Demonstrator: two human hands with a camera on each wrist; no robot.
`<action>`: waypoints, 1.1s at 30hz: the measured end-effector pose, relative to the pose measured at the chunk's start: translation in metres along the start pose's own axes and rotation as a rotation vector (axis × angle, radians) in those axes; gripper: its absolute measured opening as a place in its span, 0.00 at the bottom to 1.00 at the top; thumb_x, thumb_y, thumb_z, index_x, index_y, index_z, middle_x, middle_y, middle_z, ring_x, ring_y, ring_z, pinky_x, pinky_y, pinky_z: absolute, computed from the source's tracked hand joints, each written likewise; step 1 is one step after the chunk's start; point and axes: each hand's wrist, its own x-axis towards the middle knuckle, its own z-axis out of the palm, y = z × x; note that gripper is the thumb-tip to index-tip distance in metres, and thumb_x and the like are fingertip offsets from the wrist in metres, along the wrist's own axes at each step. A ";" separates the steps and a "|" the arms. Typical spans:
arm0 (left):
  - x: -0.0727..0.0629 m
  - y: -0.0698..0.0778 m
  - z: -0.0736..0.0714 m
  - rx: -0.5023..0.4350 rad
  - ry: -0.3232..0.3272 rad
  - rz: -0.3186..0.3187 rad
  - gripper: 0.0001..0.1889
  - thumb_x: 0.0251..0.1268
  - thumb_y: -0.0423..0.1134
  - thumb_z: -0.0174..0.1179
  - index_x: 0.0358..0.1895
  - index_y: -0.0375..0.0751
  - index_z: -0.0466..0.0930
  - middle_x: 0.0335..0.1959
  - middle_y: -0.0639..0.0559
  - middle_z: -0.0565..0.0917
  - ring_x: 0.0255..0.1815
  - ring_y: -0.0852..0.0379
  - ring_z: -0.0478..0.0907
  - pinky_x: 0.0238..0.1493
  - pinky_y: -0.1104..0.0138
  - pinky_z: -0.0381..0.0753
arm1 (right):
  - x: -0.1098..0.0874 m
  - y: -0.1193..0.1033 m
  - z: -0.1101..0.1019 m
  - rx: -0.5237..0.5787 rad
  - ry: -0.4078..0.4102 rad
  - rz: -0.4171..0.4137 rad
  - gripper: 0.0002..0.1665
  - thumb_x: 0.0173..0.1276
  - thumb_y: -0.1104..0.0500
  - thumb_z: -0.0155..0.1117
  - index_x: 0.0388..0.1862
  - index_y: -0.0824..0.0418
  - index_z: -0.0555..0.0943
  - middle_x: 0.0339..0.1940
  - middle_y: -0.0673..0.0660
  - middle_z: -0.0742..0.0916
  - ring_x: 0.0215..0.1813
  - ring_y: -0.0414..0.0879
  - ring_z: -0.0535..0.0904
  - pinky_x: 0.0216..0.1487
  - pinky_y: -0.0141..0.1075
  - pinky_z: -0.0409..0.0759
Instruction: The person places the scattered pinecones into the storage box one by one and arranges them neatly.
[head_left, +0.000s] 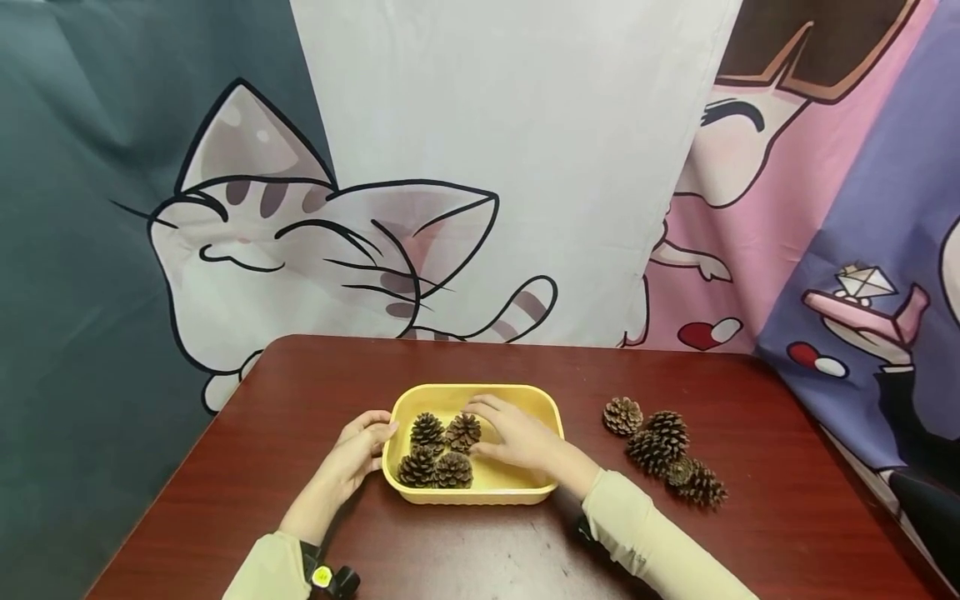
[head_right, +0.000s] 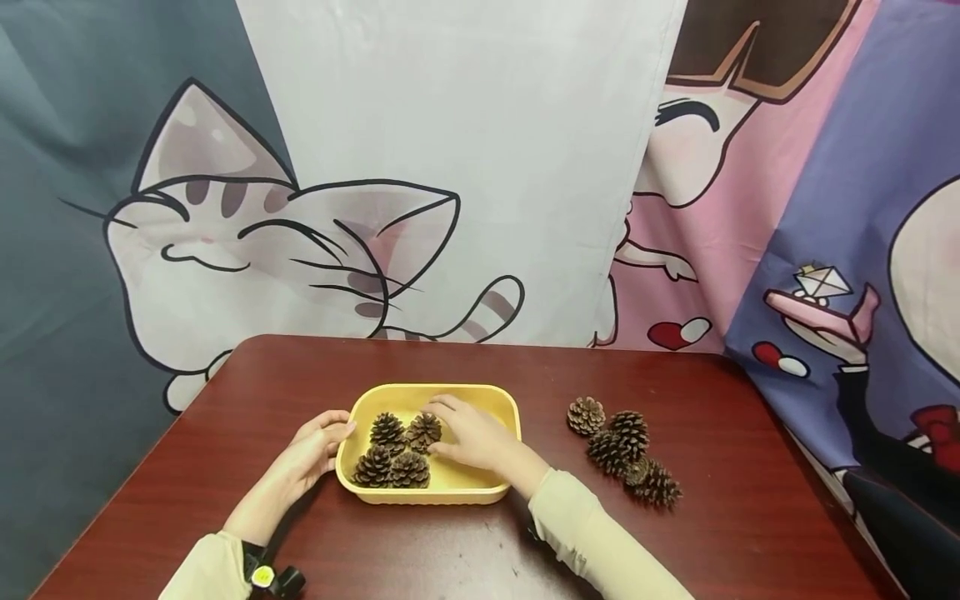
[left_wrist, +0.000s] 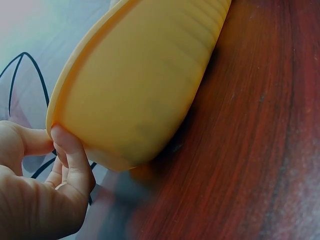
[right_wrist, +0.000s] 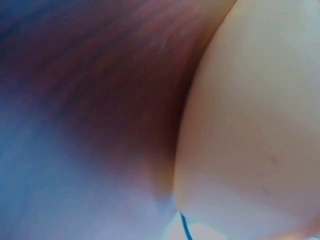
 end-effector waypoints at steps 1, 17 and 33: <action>0.000 0.000 0.000 -0.004 -0.003 -0.003 0.13 0.65 0.34 0.54 0.49 0.36 0.64 0.34 0.50 0.75 0.33 0.58 0.77 0.33 0.64 0.77 | -0.004 0.000 -0.002 -0.009 0.005 0.000 0.34 0.59 0.51 0.67 0.63 0.58 0.70 0.63 0.56 0.74 0.61 0.50 0.72 0.60 0.44 0.71; 0.001 -0.001 -0.001 -0.023 -0.009 -0.020 0.11 0.66 0.33 0.53 0.48 0.37 0.64 0.34 0.52 0.75 0.34 0.59 0.77 0.34 0.64 0.78 | -0.064 0.032 -0.041 0.058 0.202 0.028 0.30 0.57 0.53 0.70 0.58 0.60 0.74 0.57 0.59 0.78 0.60 0.50 0.73 0.60 0.45 0.71; 0.000 -0.001 -0.001 -0.047 -0.029 -0.037 0.11 0.66 0.34 0.54 0.47 0.40 0.64 0.33 0.56 0.77 0.35 0.61 0.78 0.35 0.65 0.78 | -0.135 0.049 -0.080 -0.022 0.203 0.150 0.33 0.55 0.48 0.71 0.59 0.53 0.73 0.58 0.51 0.78 0.60 0.46 0.72 0.56 0.47 0.73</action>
